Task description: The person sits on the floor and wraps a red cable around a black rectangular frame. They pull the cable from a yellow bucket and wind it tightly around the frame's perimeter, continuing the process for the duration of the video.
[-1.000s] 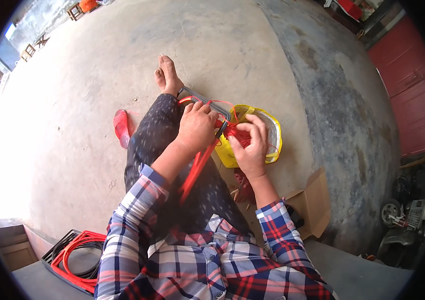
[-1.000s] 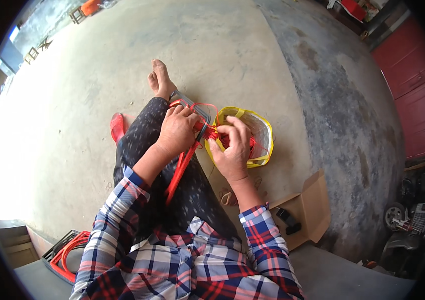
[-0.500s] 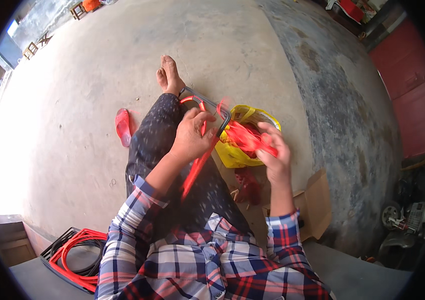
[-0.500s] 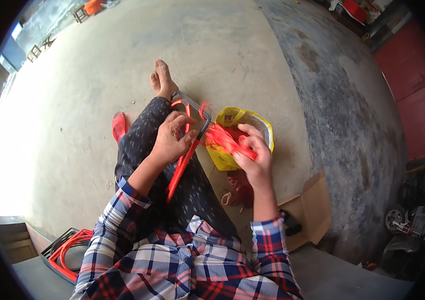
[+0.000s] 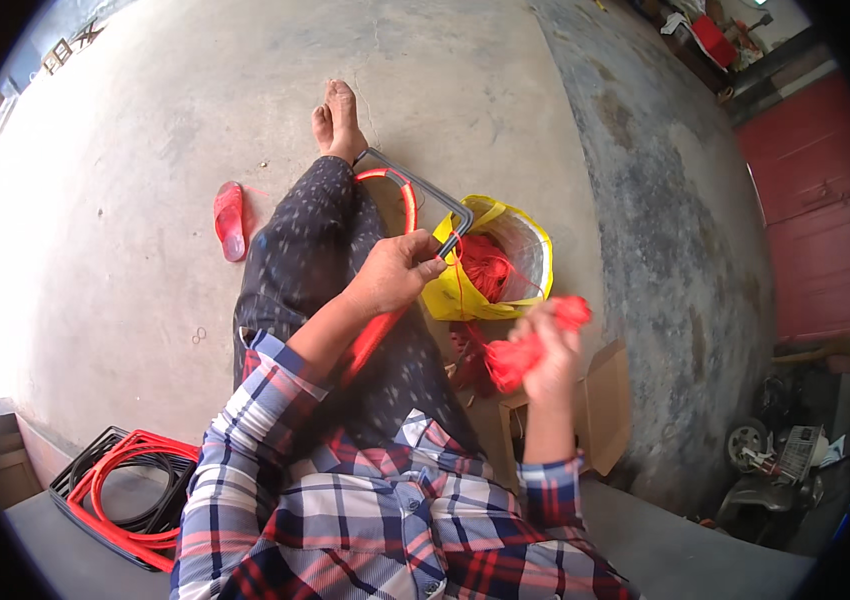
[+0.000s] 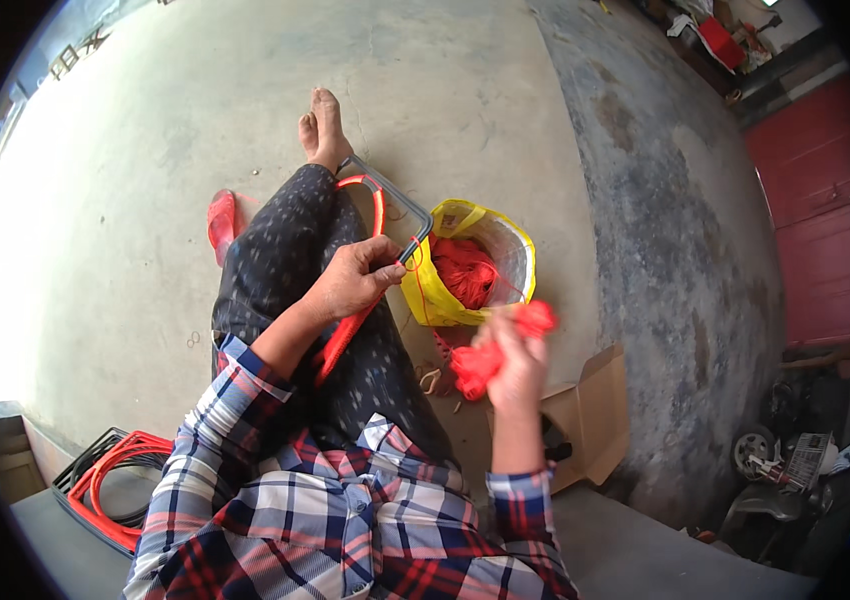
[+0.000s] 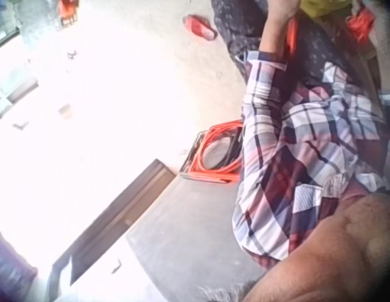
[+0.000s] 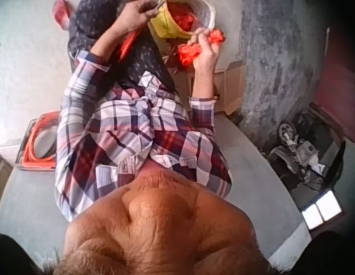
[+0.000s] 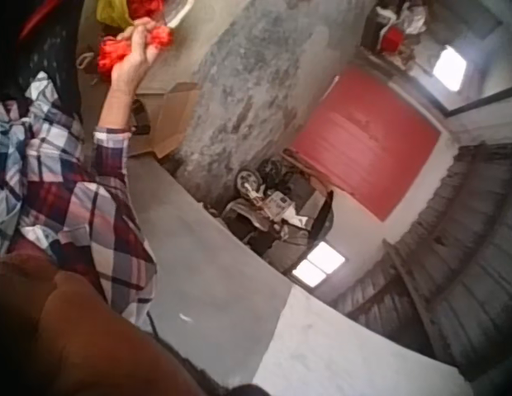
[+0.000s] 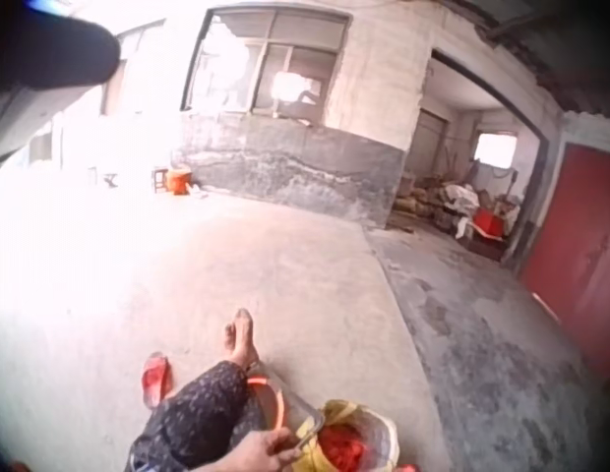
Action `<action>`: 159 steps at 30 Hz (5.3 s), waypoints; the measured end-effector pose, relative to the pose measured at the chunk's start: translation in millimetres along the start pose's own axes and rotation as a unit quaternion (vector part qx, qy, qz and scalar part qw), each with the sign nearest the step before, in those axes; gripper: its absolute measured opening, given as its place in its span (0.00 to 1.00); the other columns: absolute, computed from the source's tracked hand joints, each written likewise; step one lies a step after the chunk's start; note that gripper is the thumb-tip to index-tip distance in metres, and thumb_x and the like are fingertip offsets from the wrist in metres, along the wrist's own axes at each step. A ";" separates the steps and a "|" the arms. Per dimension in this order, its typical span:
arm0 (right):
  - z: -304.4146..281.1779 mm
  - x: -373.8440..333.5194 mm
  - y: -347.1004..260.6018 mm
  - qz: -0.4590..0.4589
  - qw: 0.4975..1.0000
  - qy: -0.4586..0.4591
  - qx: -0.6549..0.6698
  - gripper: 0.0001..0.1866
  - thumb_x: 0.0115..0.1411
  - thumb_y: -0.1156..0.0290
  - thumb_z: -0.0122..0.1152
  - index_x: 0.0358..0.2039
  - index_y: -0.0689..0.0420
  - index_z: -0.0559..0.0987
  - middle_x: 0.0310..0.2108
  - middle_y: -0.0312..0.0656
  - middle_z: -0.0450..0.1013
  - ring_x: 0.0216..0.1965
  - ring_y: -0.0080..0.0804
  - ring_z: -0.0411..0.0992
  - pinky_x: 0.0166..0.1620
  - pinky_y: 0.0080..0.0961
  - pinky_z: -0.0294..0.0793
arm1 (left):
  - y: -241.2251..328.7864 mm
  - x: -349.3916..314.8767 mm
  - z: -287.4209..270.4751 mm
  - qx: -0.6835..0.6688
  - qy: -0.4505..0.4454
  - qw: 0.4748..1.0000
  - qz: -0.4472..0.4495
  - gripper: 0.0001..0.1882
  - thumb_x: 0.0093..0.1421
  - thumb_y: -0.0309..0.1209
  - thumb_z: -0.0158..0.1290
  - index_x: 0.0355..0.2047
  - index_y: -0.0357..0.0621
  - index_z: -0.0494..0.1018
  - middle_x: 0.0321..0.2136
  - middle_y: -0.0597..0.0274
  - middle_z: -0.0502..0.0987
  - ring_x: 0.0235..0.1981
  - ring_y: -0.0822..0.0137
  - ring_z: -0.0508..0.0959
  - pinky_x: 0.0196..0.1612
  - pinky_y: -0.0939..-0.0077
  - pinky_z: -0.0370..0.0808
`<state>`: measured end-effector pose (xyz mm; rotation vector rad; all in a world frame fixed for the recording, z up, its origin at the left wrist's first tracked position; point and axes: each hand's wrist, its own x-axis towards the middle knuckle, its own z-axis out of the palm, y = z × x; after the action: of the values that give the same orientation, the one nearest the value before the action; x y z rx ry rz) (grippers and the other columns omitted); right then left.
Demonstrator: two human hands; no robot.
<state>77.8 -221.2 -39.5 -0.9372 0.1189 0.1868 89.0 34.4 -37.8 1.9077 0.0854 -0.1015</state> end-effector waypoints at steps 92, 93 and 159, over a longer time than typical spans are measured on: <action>32.0 98.5 27.0 -0.006 0.959 -0.165 -0.230 0.15 0.60 0.72 0.62 0.47 0.61 0.79 0.37 0.37 0.74 0.37 0.26 0.72 0.42 0.21 0.72 | 71.1 26.6 -56.4 0.476 0.115 0.825 0.280 0.14 0.48 0.21 0.59 0.37 0.50 0.79 0.36 0.65 0.76 0.43 0.61 0.76 0.44 0.65 0.72; 42.3 99.4 35.4 -0.079 0.926 -0.176 -0.324 0.18 0.57 0.73 0.63 0.49 0.62 0.78 0.42 0.40 0.73 0.45 0.31 0.71 0.50 0.26 0.70 | 61.2 30.3 -51.2 0.499 0.100 0.821 0.259 0.15 0.47 0.21 0.59 0.36 0.50 0.79 0.36 0.64 0.76 0.43 0.59 0.76 0.45 0.64 0.72; 35.2 32.9 41.7 -0.005 0.992 -0.069 -0.109 0.08 0.67 0.70 0.56 0.45 0.58 0.75 0.34 0.36 0.74 0.27 0.20 0.68 0.33 0.18 0.70 | 8.0 7.6 4.4 -0.156 0.009 0.983 -0.095 0.07 0.68 0.28 0.51 0.35 0.37 0.74 0.27 0.68 0.76 0.30 0.76 0.75 0.36 0.80 0.74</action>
<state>101.9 -165.1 -57.7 -1.1385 -0.0343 0.2584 97.3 27.7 -32.6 1.5847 0.2798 -0.1891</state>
